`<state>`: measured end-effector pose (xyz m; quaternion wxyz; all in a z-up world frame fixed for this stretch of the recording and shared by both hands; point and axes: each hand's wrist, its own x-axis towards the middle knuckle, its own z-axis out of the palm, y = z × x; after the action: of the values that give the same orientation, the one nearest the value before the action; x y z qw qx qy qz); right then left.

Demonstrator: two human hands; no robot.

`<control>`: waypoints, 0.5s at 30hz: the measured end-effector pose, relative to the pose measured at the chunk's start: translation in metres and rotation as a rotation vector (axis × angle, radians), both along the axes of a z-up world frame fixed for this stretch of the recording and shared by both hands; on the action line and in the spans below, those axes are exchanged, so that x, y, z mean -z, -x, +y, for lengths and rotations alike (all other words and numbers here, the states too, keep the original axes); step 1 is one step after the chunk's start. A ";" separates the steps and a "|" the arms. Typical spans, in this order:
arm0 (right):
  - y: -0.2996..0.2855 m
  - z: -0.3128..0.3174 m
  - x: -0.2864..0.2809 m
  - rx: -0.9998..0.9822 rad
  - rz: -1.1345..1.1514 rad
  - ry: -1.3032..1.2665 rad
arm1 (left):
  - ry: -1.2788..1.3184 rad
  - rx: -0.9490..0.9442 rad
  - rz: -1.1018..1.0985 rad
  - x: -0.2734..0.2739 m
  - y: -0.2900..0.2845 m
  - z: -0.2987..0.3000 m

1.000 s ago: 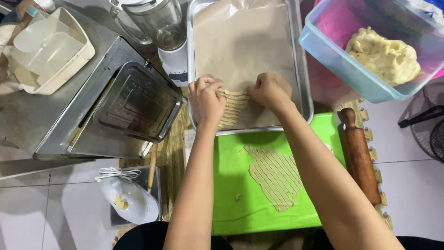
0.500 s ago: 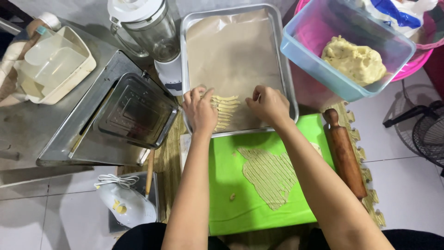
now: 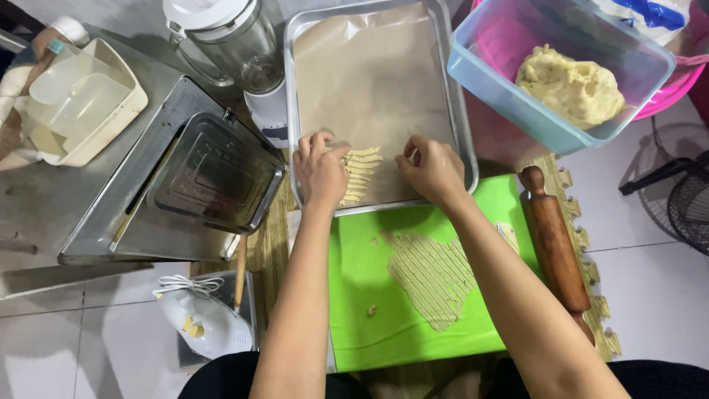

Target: Cutting rolled-out dough into thin strips and placing them on a baking tray

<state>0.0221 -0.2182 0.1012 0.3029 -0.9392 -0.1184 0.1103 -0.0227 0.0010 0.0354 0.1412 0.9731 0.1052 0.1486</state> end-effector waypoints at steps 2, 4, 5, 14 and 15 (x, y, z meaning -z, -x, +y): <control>0.004 0.001 0.002 0.020 -0.011 -0.020 | 0.004 -0.006 -0.013 0.013 -0.002 0.002; 0.007 -0.002 0.003 0.042 -0.027 -0.041 | 0.009 -0.010 -0.029 0.021 -0.003 0.002; 0.008 -0.004 0.004 0.042 -0.034 -0.036 | 0.003 -0.028 -0.023 0.023 -0.002 0.002; 0.015 -0.025 0.001 0.075 -0.054 -0.083 | 0.014 -0.014 -0.033 0.014 0.002 -0.010; 0.014 -0.027 0.002 0.063 -0.054 -0.073 | 0.025 -0.010 -0.035 0.016 0.001 -0.010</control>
<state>0.0077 -0.2455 0.0996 0.3371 -0.9334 -0.1008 0.0710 -0.0234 -0.0089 0.0198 0.1544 0.9680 0.1093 0.1649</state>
